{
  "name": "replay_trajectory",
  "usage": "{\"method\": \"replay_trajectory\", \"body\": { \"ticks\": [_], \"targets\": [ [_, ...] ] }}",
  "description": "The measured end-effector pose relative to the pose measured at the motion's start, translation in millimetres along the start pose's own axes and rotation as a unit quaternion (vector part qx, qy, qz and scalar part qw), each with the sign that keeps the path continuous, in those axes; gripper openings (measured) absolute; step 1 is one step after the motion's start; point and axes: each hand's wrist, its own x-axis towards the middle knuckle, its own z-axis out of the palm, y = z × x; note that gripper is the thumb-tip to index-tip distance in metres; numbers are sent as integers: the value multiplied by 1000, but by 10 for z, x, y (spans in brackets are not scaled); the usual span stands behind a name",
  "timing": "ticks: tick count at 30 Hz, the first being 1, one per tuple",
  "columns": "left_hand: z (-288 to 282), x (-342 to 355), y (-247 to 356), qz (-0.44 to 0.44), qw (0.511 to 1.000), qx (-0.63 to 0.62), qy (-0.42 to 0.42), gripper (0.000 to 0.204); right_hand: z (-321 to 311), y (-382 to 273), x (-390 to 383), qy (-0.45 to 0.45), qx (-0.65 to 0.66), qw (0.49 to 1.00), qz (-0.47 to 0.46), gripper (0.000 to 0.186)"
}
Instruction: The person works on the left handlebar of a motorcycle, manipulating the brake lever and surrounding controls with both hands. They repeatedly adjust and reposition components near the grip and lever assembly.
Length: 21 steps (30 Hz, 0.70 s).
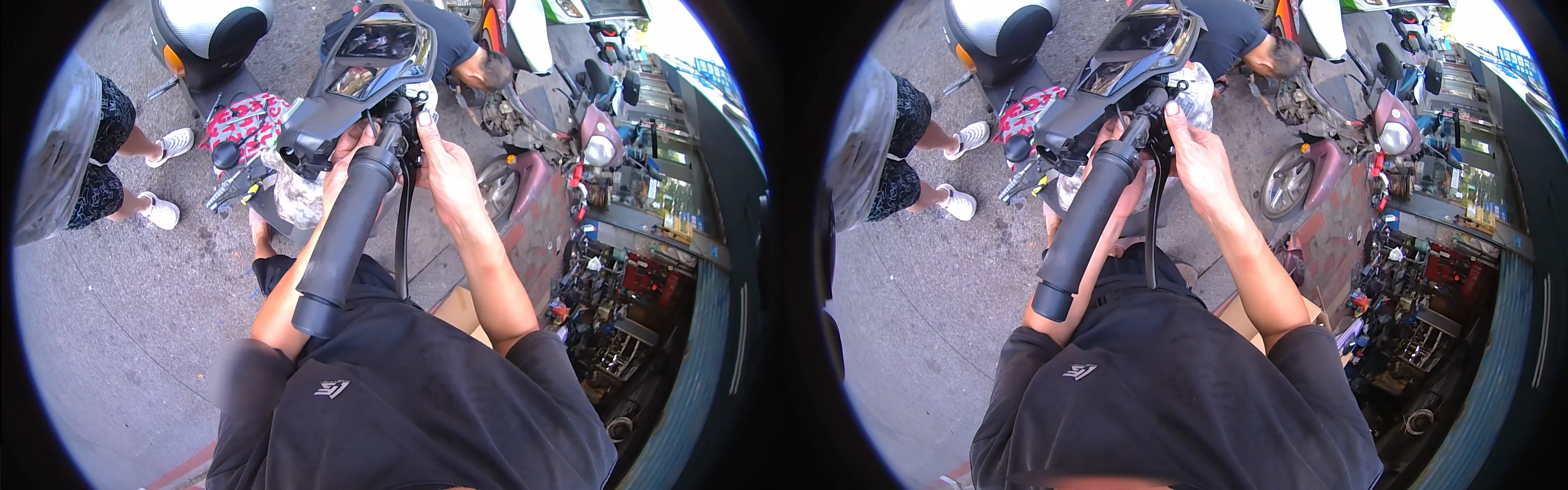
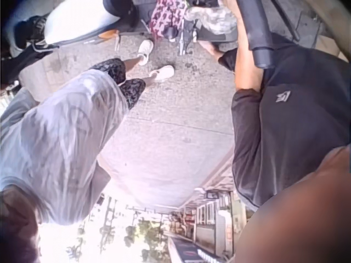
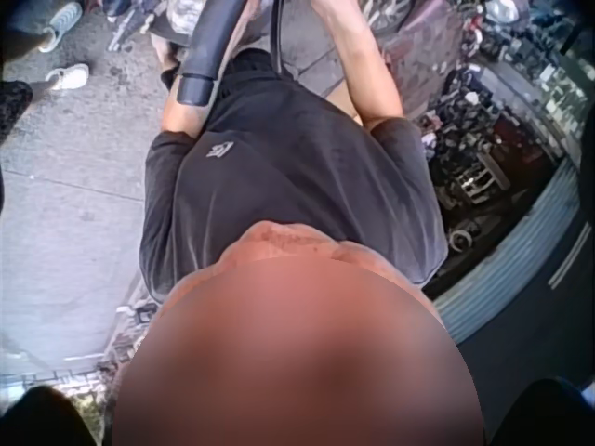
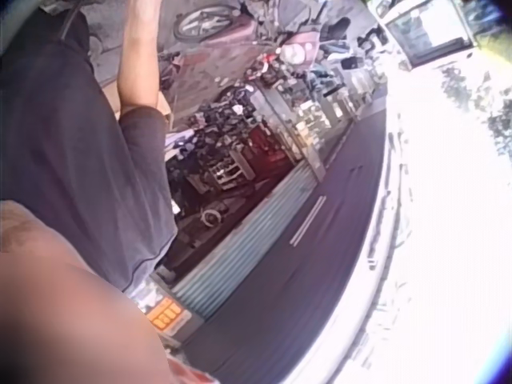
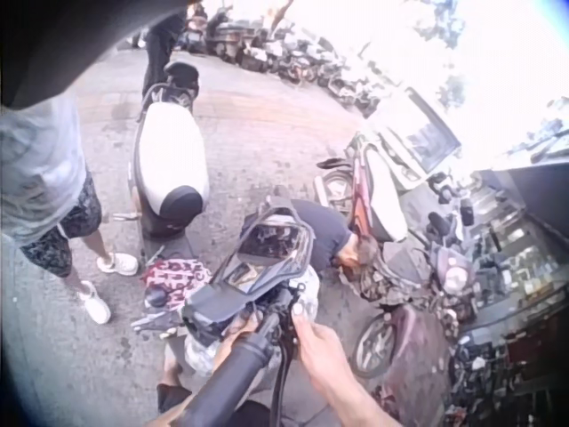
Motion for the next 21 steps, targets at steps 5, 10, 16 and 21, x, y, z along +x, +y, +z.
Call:
{"method": "replay_trajectory", "body": {
  "ticks": [5,10,16,21],
  "targets": [
    [11,9,-93,53,998,29,15,28,-23,55,49,-5,3,1000,-9,66],
    [50,49,-175,116,991,-48,51,26,-1,19,23,-1,6,1000,-10,66],
    [-63,59,-232,81,991,-101,26,28,-48,53,71,-8,10,1000,-13,64],
    [-197,231,-257,78,989,-122,-15,31,-91,75,112,-26,0,1000,-6,64]
  ]
}}
